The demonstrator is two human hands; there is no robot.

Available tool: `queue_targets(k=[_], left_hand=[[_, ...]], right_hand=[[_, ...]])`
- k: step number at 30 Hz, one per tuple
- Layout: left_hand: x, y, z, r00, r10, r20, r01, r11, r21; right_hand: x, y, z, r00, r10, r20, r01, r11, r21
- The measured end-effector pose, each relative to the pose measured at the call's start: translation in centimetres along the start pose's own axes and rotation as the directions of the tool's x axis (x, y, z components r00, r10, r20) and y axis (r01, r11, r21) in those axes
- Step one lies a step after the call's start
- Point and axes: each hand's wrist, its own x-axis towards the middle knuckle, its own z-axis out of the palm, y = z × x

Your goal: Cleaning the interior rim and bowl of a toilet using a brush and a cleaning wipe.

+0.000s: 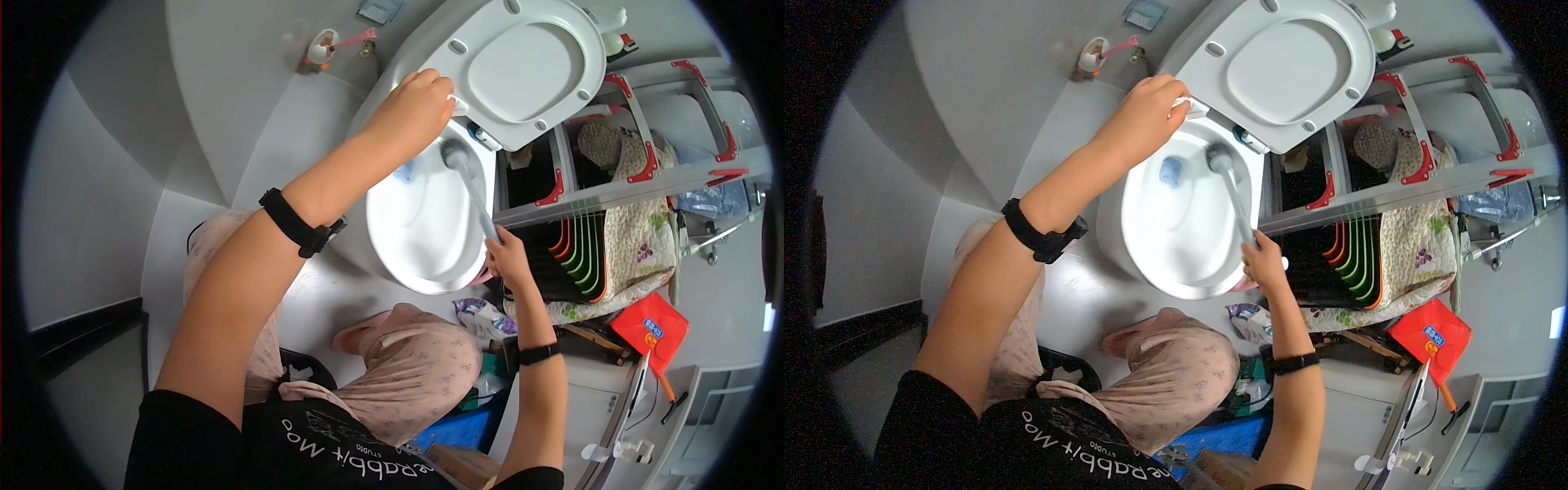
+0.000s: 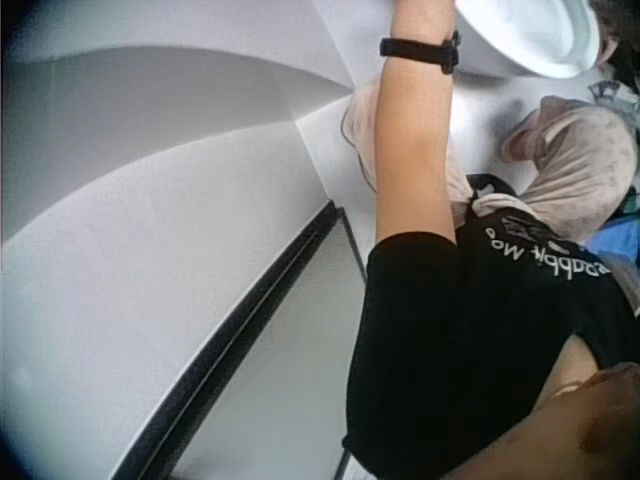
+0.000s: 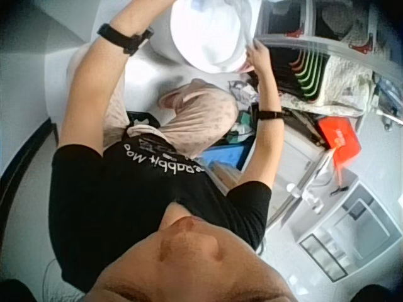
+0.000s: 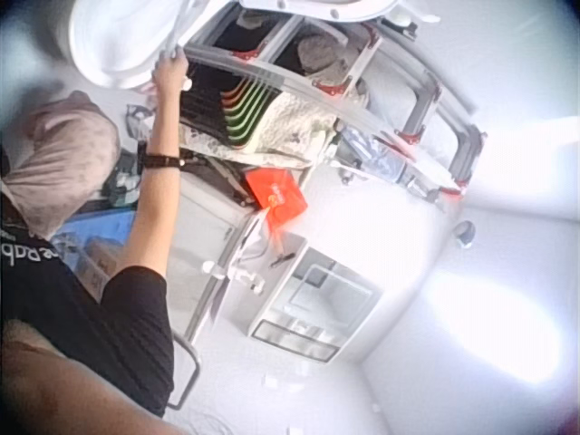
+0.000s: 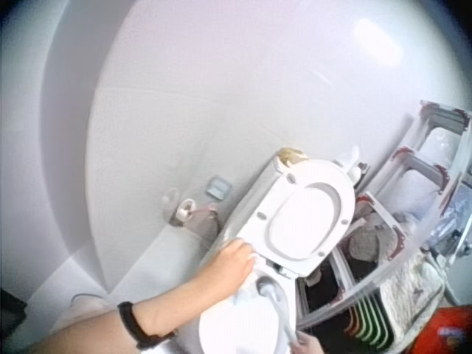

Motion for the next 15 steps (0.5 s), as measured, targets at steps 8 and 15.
queue_targets(k=[8, 15], left_hand=[[-0.6, -0.1, 0.1, 1.0, -0.01, 0.019, 0.01, 1.0, -0.007], [0.2, 0.0, -1.3, 1.0, -0.013, 0.018, 0.013, 1.0, 0.004]], right_hand=[[1.3, 0.6, 0.0, 0.996, -0.091, -0.006, 0.09, 0.99, -0.109], [-2.3, 4.7, -2.4, 0.975, 0.168, -0.143, -0.127, 0.957, 0.261]])
